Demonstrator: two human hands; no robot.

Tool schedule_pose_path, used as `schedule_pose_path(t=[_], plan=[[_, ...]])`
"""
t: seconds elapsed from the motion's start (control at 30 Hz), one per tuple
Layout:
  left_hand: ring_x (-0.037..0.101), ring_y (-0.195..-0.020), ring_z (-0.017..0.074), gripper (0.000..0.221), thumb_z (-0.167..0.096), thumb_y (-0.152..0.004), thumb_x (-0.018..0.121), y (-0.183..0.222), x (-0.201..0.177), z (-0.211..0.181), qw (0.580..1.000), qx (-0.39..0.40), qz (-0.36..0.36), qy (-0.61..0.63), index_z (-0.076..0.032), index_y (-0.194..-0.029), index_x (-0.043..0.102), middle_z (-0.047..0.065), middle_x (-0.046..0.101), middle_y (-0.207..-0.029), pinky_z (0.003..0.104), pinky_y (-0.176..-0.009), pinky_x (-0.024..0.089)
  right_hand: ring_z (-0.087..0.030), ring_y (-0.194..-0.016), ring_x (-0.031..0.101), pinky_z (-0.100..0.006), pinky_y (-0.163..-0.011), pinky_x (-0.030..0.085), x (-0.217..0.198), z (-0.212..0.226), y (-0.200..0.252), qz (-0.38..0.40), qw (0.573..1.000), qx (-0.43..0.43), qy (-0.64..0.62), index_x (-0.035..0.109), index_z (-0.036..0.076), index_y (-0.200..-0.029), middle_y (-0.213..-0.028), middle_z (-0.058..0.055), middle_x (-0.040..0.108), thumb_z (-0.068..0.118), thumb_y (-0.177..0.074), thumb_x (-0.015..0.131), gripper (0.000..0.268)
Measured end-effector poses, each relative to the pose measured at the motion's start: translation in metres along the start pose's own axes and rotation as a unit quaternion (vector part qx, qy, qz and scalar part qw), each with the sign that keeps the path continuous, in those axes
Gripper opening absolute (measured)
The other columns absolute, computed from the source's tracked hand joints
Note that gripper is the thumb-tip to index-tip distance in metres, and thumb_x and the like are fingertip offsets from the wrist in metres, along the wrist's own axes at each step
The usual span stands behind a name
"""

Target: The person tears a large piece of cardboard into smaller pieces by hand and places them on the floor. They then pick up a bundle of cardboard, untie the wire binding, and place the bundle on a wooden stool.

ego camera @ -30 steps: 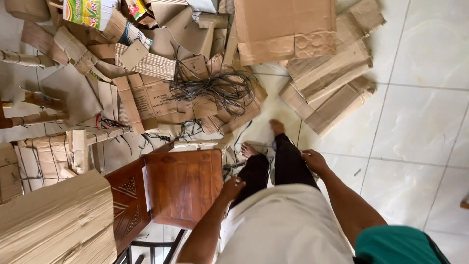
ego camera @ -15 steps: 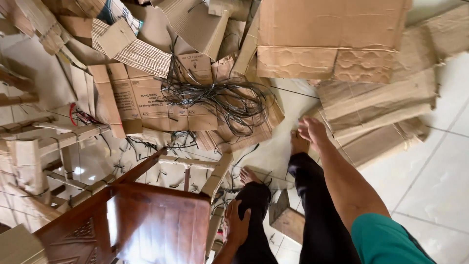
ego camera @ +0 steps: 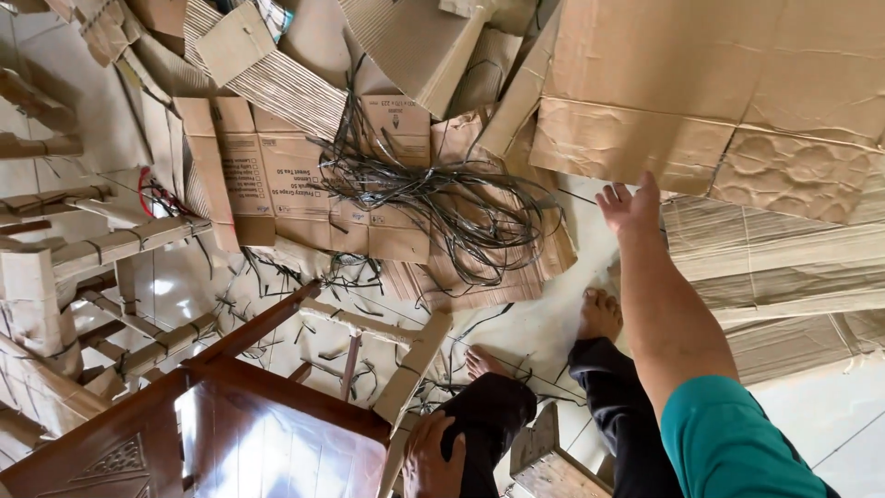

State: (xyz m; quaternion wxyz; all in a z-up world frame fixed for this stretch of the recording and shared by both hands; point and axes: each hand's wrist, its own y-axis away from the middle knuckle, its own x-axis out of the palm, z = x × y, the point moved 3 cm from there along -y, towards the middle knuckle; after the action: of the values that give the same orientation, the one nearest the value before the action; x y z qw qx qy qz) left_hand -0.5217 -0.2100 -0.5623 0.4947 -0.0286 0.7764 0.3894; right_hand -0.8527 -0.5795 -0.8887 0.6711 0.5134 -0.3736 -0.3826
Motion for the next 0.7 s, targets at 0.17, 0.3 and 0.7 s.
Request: schedule_pose_path(t=[0.17,0.3,0.7], plan=[[0.057,-0.129,0.0217,0.03,-0.032,-0.086,0.071,-0.005,-0.021,-0.028,0.996,-0.02,0.082,0.006,-0.022,-0.113,0.076,-0.003,0.07,-0.128,0.047,-0.105,0.048,-0.019,-0.058,0.054,-0.033,-0.059,0.051,0.022,0.032,0.023,0.002,0.996,-0.083,0.011,0.051,0.016,-0.067,-0.058,-0.003,0.05,0.03,-0.093,0.068,0.034],[0.051,-0.133,0.0199,0.034,-0.036,-0.093,0.062,0.01,-0.026,-0.036,0.984,-0.058,0.169,0.015,-0.021,-0.122,0.068,-0.003,0.061,-0.136,0.044,-0.109,0.043,-0.012,-0.054,0.054,-0.03,-0.061,0.052,0.047,0.073,0.148,-0.008,0.969,-0.218,0.112,0.045,0.017,-0.084,-0.058,0.0,0.036,0.016,-0.091,0.061,0.018],[0.058,-0.123,0.0313,0.045,-0.041,-0.089,0.061,0.144,-0.054,-0.052,0.965,-0.136,0.101,0.201,-0.015,-0.127,0.063,0.007,0.061,-0.133,0.046,-0.104,0.046,-0.003,-0.071,0.038,-0.027,-0.076,0.044,0.043,0.092,0.584,0.061,0.867,-0.319,0.378,0.061,0.028,-0.099,-0.078,0.011,0.041,0.029,-0.094,0.068,0.008]])
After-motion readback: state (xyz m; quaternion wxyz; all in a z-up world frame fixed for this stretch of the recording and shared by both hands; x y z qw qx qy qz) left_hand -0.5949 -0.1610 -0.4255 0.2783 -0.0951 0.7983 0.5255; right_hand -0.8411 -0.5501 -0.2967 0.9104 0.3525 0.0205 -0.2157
